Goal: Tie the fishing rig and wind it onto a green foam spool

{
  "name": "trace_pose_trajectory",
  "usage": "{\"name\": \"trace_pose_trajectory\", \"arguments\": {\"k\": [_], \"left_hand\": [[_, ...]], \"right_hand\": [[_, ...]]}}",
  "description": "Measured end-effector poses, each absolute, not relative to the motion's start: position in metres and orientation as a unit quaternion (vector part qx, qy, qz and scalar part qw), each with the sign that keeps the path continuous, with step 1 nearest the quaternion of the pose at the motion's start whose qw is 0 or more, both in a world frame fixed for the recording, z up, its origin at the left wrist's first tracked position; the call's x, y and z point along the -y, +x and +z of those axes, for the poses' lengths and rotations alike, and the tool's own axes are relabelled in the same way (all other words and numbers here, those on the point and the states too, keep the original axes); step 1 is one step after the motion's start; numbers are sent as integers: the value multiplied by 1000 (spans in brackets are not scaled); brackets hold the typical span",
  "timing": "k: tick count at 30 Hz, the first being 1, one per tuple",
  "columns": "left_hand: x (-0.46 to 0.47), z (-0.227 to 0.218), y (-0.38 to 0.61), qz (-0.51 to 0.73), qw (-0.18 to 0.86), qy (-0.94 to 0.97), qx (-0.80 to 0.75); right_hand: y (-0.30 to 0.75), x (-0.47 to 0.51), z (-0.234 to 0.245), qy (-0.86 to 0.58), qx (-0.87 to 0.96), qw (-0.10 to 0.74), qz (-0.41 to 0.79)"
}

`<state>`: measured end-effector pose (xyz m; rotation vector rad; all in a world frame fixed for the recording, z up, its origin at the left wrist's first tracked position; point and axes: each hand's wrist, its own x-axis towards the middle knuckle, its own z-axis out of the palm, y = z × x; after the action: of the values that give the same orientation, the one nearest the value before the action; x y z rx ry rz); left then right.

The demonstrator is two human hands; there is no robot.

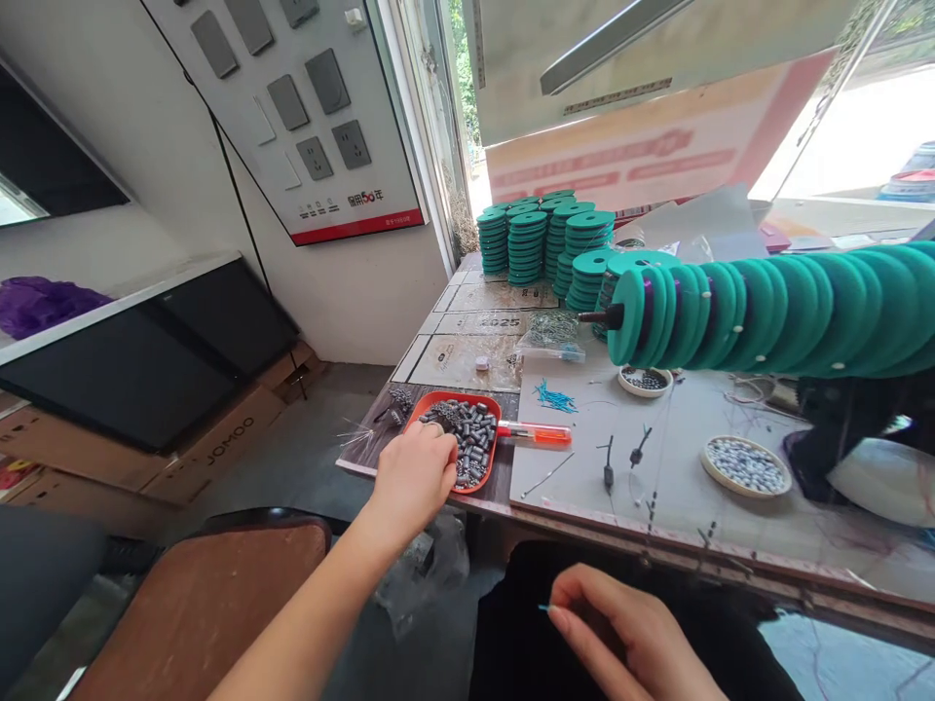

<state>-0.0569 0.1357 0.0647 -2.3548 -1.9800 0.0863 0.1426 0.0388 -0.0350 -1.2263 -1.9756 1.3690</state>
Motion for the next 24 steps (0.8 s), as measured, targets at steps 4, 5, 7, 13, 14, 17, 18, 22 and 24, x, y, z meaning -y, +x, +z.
{"name": "trace_pose_trajectory", "arguments": {"k": [4, 5, 7, 13, 14, 17, 18, 22, 24], "left_hand": [[-123, 71, -56, -32, 24, -744, 667], [-116, 71, -55, -63, 2, -738, 672], [-99, 66, -51, -179, -120, -708, 673], [-48, 24, -28, -421, -481, -452, 622], [-42, 19, -23, -435, -499, -431, 613], [-33, 10, -13, -473, -521, -377, 602], [-32, 9, -10, -485, -517, -362, 605], [-28, 9, -5, -509, -484, -344, 623], [-26, 8, -3, -521, -465, -339, 631]], "right_hand": [[145, -38, -36, -446, 702, 246, 497], [145, -37, -35, -450, 695, 258, 498], [146, -36, -32, -461, 678, 280, 499], [142, -28, -36, -467, 667, 317, 486], [141, -26, -38, -462, 671, 323, 481], [137, -23, -45, -449, 681, 343, 466], [136, -23, -47, -449, 682, 351, 459], [134, -21, -52, -461, 675, 370, 441], [133, -20, -53, -464, 672, 377, 438]]}}
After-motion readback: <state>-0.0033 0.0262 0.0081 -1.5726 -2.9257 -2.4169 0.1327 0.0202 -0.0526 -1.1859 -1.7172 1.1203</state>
